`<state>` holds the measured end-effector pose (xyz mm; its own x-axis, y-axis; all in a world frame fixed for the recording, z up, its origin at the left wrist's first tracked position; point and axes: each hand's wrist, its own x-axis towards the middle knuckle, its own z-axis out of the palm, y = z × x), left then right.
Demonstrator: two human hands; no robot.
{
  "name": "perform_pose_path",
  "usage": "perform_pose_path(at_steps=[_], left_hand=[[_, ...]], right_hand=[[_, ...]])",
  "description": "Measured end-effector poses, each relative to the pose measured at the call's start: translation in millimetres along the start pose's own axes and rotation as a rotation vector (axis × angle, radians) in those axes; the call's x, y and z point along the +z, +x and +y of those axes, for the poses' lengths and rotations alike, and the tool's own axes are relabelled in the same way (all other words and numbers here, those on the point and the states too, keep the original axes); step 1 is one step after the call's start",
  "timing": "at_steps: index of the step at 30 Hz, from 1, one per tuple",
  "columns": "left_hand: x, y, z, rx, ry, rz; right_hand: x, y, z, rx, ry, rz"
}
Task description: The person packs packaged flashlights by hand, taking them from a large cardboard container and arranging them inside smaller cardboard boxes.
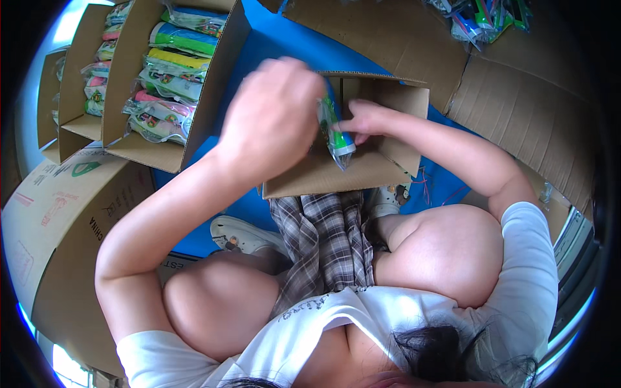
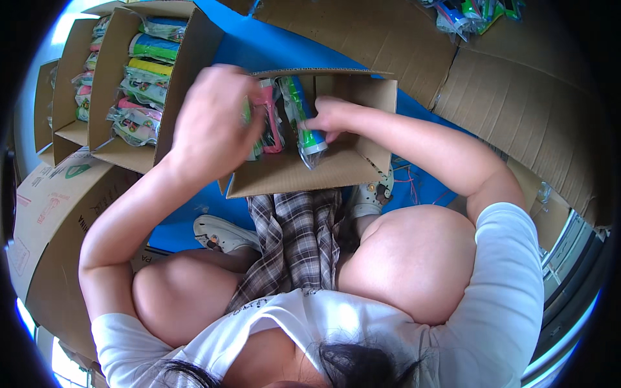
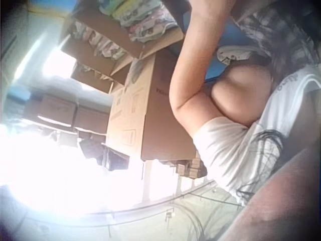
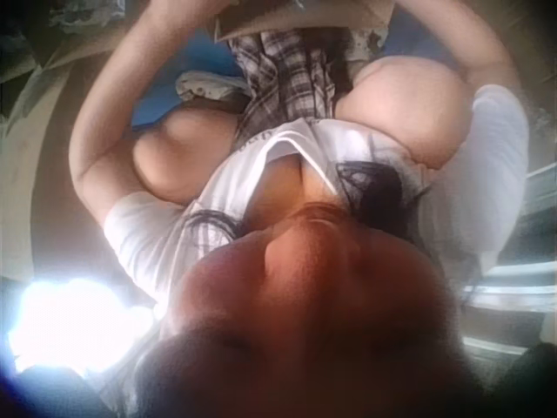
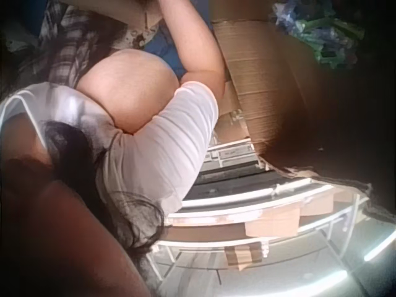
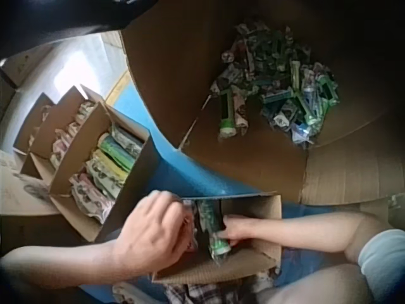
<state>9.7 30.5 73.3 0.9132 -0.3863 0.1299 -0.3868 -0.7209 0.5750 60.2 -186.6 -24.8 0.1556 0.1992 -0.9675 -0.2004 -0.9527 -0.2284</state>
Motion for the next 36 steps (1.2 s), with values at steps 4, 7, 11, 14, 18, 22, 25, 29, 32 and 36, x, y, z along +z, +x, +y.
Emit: perform_pose_path(at_steps=[4,7,11,14,18,22,25,29,32,36], left_hand=[[2,-47,-17,-0.304,-0.294,0.316],[22,-77,5,-0.529,-0.656,0.201],[43,-86,-15,-0.915,-1.048,-0.232],[43,-89,-24,-0.954,-1.082,-0.36],[41,-83,-26,-0.946,-1.095,-0.405],[41,-72,-14,-0.873,-0.857,-0.382],[41,-77,-12,-0.879,-0.9,-0.295],[45,-84,-12,-0.821,-0.828,-0.216],[47,-86,-19,-0.843,-0.869,-0.256],[49,-87,-16,-0.864,-0.824,-0.257]], right_hand=[[18,22,3,-0.191,-0.082,-0.023],[29,34,-15,-0.066,-0.099,0.009],[39,48,-28,-0.016,-0.1,0.052],[39,37,-35,-0.049,-0.079,0.041],[35,44,-25,-0.191,-0.147,0.068],[30,52,-19,-0.193,0.054,-0.004],[18,40,-30,-0.04,-0.146,-0.033],[19,-3,-50,-0.391,-0.459,0.359],[30,-3,-47,-0.557,-0.339,0.584],[41,10,-53,-0.368,-0.462,0.449]])
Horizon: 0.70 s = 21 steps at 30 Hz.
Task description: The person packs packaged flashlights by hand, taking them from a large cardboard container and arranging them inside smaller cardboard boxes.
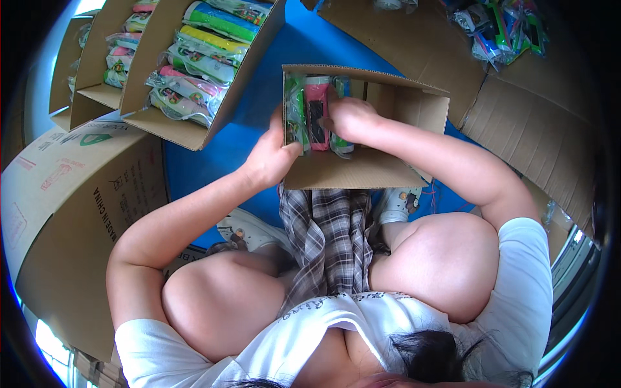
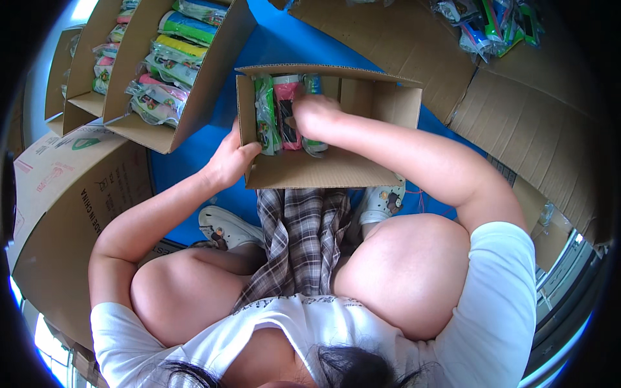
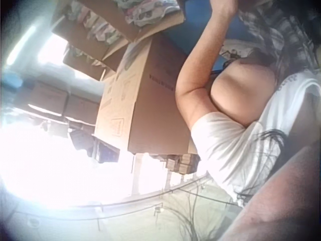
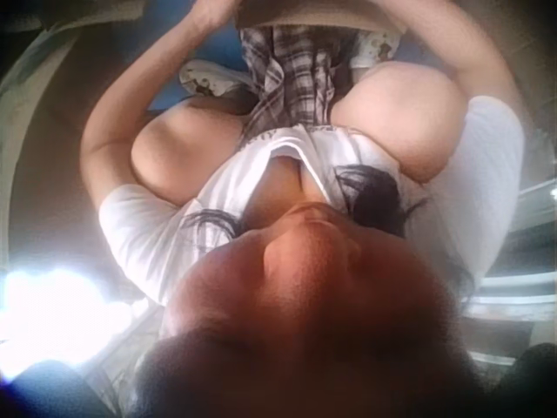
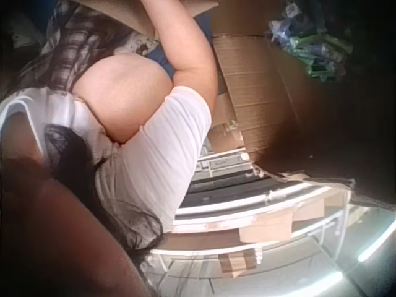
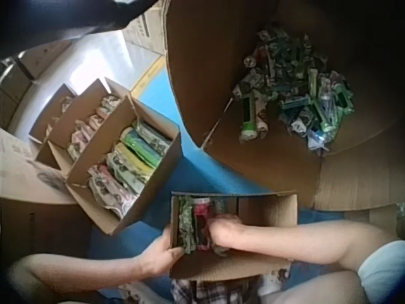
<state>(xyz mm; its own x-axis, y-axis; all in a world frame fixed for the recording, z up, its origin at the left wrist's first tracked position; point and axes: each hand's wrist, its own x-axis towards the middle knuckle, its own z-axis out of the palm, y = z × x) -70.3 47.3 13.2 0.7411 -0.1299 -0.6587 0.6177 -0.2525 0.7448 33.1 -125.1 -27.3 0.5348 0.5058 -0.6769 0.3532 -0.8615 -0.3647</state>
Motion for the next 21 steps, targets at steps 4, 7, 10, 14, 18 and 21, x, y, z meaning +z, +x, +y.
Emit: perform_pose_path(at_steps=[4,7,10,14,18,21], left_hand=[[4,3,-10,-0.058,-0.095,-0.012],[5,8,-14,0.004,-0.081,-0.005],[2,11,2,-0.038,-0.009,-0.069],[0,8,6,-0.016,0.03,-0.064],[-2,5,4,-0.03,0.022,-0.063],[2,4,4,-0.018,0.04,-0.078]], right_hand=[[11,55,2,0.104,0.129,-0.283],[18,57,-1,0.211,0.185,-0.329],[29,71,22,-0.011,-0.01,-0.092],[7,53,-1,0.303,0.409,-0.279],[18,45,-9,0.176,0.187,0.123],[32,40,-5,0.223,0.299,0.186]])
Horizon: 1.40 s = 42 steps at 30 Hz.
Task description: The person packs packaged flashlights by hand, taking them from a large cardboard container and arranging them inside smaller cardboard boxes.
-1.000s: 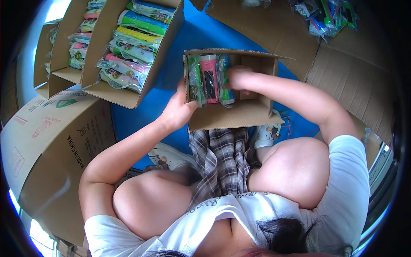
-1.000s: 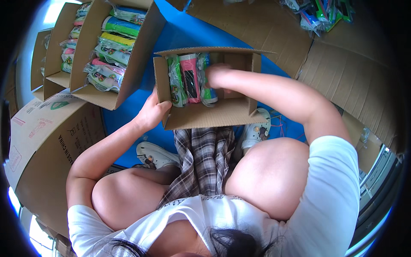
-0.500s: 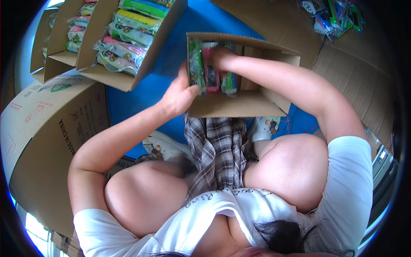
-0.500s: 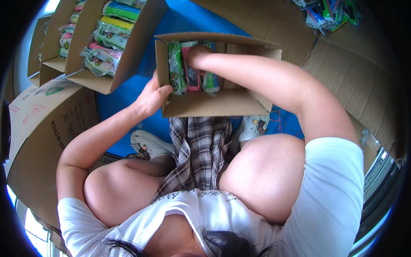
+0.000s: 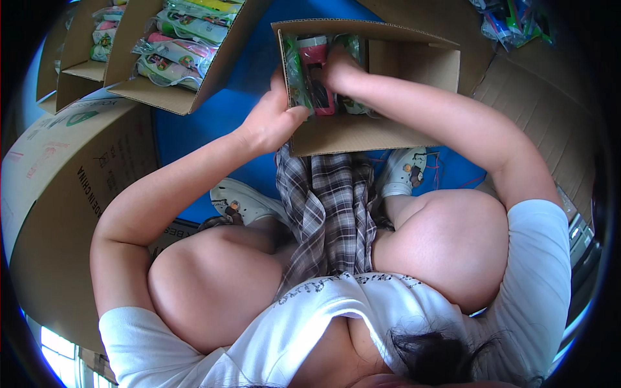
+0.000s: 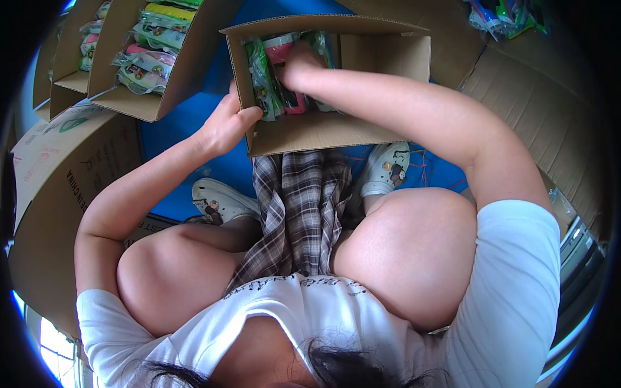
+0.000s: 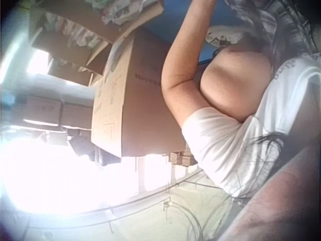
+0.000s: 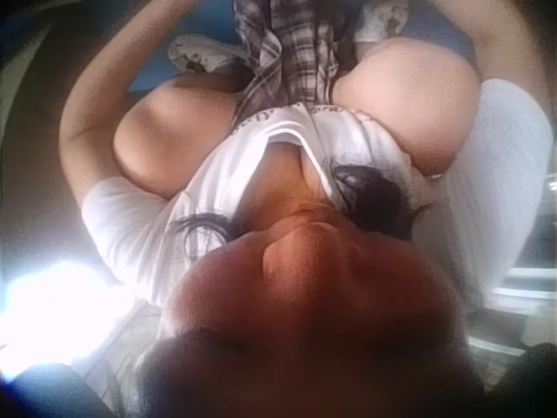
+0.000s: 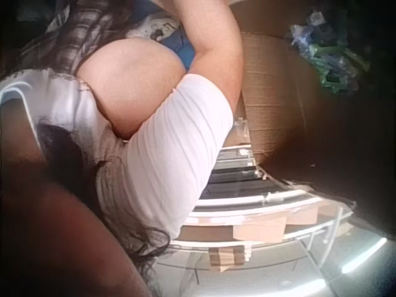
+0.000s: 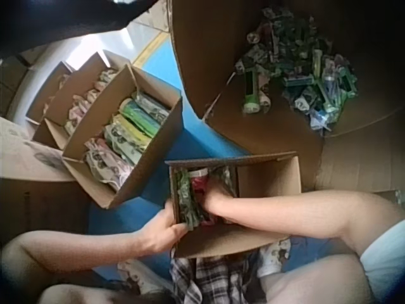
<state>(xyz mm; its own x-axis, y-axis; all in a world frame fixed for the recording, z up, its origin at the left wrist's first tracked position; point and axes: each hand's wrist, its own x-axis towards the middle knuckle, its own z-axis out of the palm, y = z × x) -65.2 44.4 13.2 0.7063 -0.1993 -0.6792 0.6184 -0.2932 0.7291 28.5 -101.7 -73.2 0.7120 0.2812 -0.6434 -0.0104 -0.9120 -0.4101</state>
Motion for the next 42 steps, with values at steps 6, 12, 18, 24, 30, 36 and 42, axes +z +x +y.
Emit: perform_pose_path(at_steps=[6,12,18,24,30,36,42], left_hand=[[4,-2,-3,0.054,0.005,0.072],[10,7,-5,0.045,-0.052,0.011],[1,7,4,0.088,0.033,-0.104],[6,4,0,0.233,0.067,0.037],[5,-5,4,0.089,-0.099,0.049],[0,-3,4,0.052,0.049,0.022],[4,0,9,0.059,0.03,-0.036]], right_hand=[[-19,6,10,0.014,0.276,-0.212],[-6,12,10,-0.128,-0.165,0.106],[-26,8,-16,0.12,0.419,-0.409],[-58,15,6,0.054,0.419,-0.614],[-94,-17,42,0.104,-0.11,-0.56],[-32,-4,41,-0.01,-0.046,-0.617],[-22,3,40,-0.005,-0.146,-0.618]])
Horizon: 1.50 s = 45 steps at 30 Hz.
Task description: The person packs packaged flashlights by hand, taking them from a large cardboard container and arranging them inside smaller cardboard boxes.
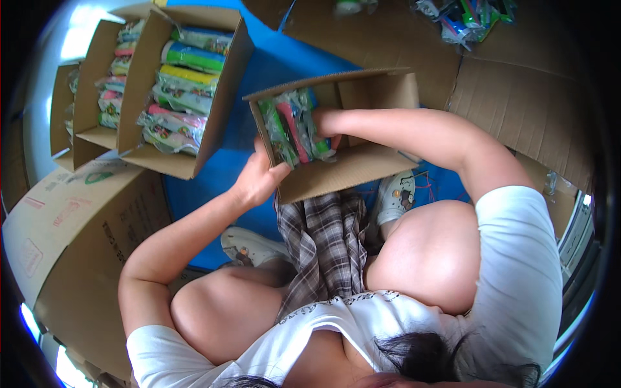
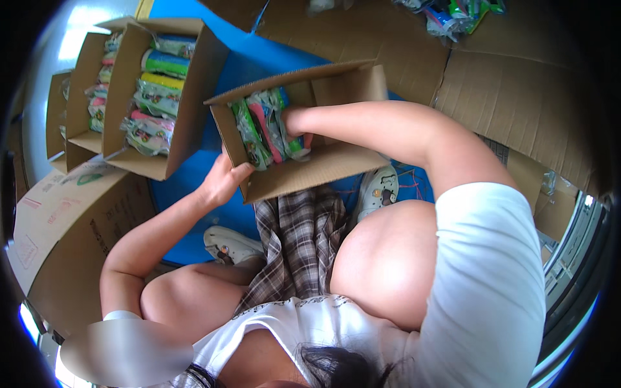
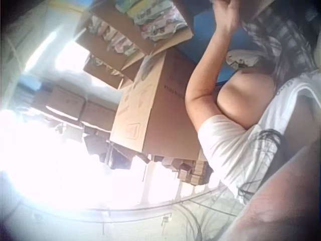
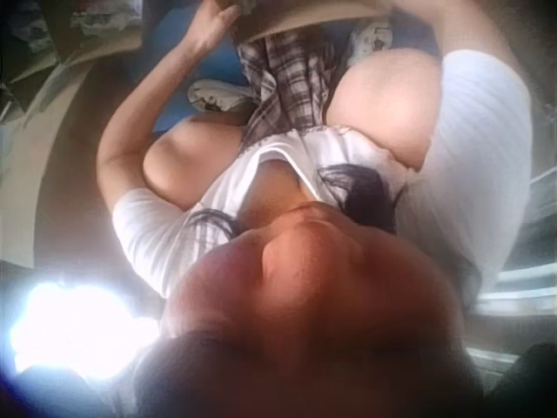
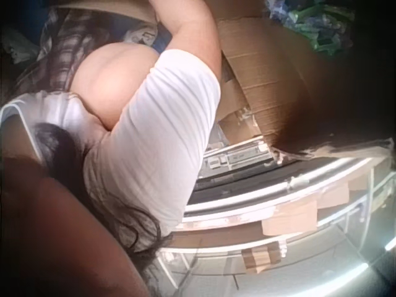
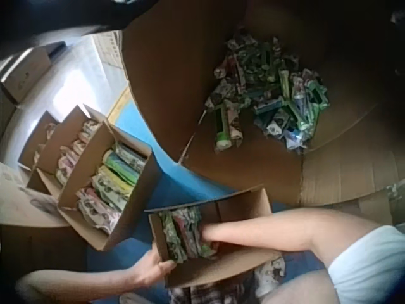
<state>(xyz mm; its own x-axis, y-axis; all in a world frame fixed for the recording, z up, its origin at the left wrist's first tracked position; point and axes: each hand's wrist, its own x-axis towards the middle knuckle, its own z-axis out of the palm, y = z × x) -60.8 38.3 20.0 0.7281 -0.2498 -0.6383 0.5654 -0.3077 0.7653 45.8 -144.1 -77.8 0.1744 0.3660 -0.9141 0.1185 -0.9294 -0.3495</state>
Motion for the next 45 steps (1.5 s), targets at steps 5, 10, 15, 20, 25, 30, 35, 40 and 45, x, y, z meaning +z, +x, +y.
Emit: perform_pose_path(at_steps=[5,10,15,20,25,30,35,40,45], left_hand=[[-22,-5,-7,0.044,0.218,-0.026],[-44,-47,93,0.188,0.833,-0.247],[32,27,90,0.577,1.179,-0.468],[39,58,30,0.472,1.641,-0.521],[57,78,30,0.18,1.641,-0.69],[41,71,9,0.292,1.544,-0.603],[44,69,12,0.265,1.556,-0.596],[47,76,16,0.245,1.571,-0.684],[43,68,20,0.184,1.558,-0.673]], right_hand=[[-49,-43,-41,0.0,-0.457,-0.261],[-165,-161,-52,-0.394,0.347,0.22],[-255,4,89,-0.15,-0.76,1.236],[-248,22,47,-0.14,-1.358,0.912],[-237,14,42,-0.352,-1.11,1.015],[-188,-91,-9,-0.774,-0.054,1.114],[-124,-211,-45,-0.989,0.503,0.746],[-46,-141,-3,-0.321,0.18,0.311],[-47,-68,25,0.049,0.598,0.163]])
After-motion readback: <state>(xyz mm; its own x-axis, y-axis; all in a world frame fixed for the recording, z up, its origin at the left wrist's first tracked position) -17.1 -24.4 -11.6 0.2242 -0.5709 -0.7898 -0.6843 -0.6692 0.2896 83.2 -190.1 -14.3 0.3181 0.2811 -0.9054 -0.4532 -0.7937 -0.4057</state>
